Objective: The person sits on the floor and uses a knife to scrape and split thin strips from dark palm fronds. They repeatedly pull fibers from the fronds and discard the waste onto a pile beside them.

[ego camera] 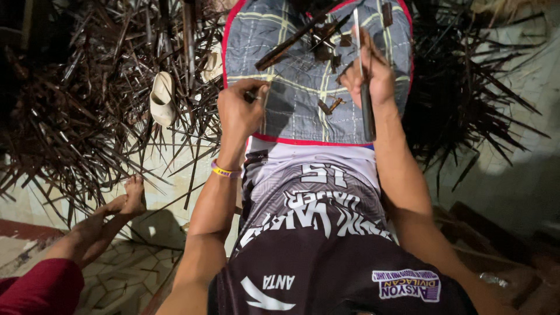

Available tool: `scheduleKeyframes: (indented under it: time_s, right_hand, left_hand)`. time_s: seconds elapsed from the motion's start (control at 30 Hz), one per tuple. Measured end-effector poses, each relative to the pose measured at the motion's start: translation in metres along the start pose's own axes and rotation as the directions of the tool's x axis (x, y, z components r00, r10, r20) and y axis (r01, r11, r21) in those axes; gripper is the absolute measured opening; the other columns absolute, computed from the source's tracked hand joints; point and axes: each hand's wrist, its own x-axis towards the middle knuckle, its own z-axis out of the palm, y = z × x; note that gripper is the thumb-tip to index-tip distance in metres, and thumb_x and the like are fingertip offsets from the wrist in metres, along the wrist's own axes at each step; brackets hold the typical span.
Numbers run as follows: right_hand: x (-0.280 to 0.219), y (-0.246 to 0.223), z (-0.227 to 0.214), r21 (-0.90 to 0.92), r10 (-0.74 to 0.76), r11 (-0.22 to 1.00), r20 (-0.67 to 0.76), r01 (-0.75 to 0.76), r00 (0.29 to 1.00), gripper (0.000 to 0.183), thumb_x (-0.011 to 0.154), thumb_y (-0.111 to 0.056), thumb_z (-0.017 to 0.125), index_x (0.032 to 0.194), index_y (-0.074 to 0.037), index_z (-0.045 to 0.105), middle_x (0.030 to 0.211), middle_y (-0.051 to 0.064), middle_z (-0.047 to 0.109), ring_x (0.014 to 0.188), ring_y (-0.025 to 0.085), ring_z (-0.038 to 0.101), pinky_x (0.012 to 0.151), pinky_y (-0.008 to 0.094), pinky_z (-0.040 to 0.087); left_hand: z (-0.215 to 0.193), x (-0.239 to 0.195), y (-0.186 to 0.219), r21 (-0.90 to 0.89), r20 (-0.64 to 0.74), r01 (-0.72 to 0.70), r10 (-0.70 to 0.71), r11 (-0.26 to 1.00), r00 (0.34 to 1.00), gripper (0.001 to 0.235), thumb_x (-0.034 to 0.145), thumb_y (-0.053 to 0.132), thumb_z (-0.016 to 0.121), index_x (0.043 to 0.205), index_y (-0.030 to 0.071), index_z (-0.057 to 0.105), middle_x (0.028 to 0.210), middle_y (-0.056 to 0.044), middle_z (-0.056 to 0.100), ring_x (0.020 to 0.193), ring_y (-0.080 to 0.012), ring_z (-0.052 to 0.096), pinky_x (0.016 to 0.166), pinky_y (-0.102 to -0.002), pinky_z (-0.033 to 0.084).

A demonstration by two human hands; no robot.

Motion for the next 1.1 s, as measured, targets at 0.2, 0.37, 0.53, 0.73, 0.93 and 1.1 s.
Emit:
scheduleKeyframes:
  time_s: [0.2,0.37,0.53,0.73,0.93,1.1]
  right_hand:
    - [-0.017,-0.007,0.041,-0.341,0.152,0.938,0.26,-0.056,0.954,0.065,0.126,-0.019,0.055,0.187,-0.004,0.043,0.115,0.002,0.079,0.06,0.007,0.057,0.053,0.025,0.055]
    - [-0.008,0.006,0.026,-0.5,0.279,0.856,0.234,-0.132,0.931,0.072,0.115,-0.018,0.069,0.183,-0.009,0.048,0.079,-0.004,0.062,0.053,0.012,0.067,0.046,0.027,0.061]
    - [-0.012,0.0,0.037,-0.529,0.263,0.84,0.21,-0.117,0.942,0.067,0.118,-0.02,0.068,0.182,-0.011,0.05,0.079,-0.003,0.06,0.052,0.016,0.066,0.046,0.03,0.061]
    - [-0.008,-0.003,0.017,-0.255,0.127,0.966,0.309,-0.047,0.943,0.063,0.122,-0.013,0.061,0.184,-0.013,0.05,0.066,-0.001,0.049,0.045,0.019,0.05,0.044,0.032,0.048]
    - [-0.001,-0.001,-0.01,0.032,0.017,0.999,0.23,-0.025,0.973,0.055,0.129,-0.023,0.062,0.182,-0.016,0.057,0.067,0.003,0.063,0.046,0.014,0.049,0.056,0.03,0.041]
    - [0.003,-0.007,-0.025,0.135,-0.063,0.989,0.017,0.06,0.998,0.056,0.131,-0.027,0.059,0.187,-0.024,0.054,0.068,-0.004,0.058,0.055,0.011,0.05,0.068,0.033,0.044]
  left_hand:
    - [0.038,0.014,0.014,0.061,-0.03,-0.09,0.091,0.994,0.995,0.012,0.103,0.026,0.084,0.109,0.024,0.095,0.108,0.001,0.095,0.088,-0.0187,0.087,0.075,-0.037,0.061]
    - [0.066,0.029,0.042,-0.07,0.045,-0.116,0.119,0.991,0.992,0.007,0.099,0.024,0.08,0.094,0.023,0.085,0.088,0.004,0.086,0.077,-0.0145,0.073,0.07,-0.039,0.053]
    - [0.063,0.03,0.059,-0.129,0.072,-0.063,0.073,0.99,0.995,0.02,0.101,0.023,0.079,0.081,0.021,0.08,0.07,0.005,0.075,0.069,-0.0082,0.06,0.065,-0.038,0.046]
    - [0.066,0.028,0.046,-0.154,0.004,-0.113,0.115,0.982,0.993,0.009,0.098,0.019,0.084,0.098,0.021,0.092,0.096,0.008,0.092,0.083,-0.0097,0.081,0.075,-0.033,0.058]
    - [0.042,0.017,0.031,-0.152,0.15,0.009,0.014,0.988,0.989,0.012,0.103,0.024,0.083,0.094,0.021,0.091,0.08,0.01,0.079,0.073,-0.0057,0.059,0.067,-0.033,0.047]
    - [0.009,0.014,0.009,-0.243,0.337,0.115,-0.028,0.963,0.941,0.02,0.113,0.017,0.07,0.116,0.012,0.089,0.123,-0.008,0.093,0.116,-0.023,0.085,0.101,-0.038,0.066]
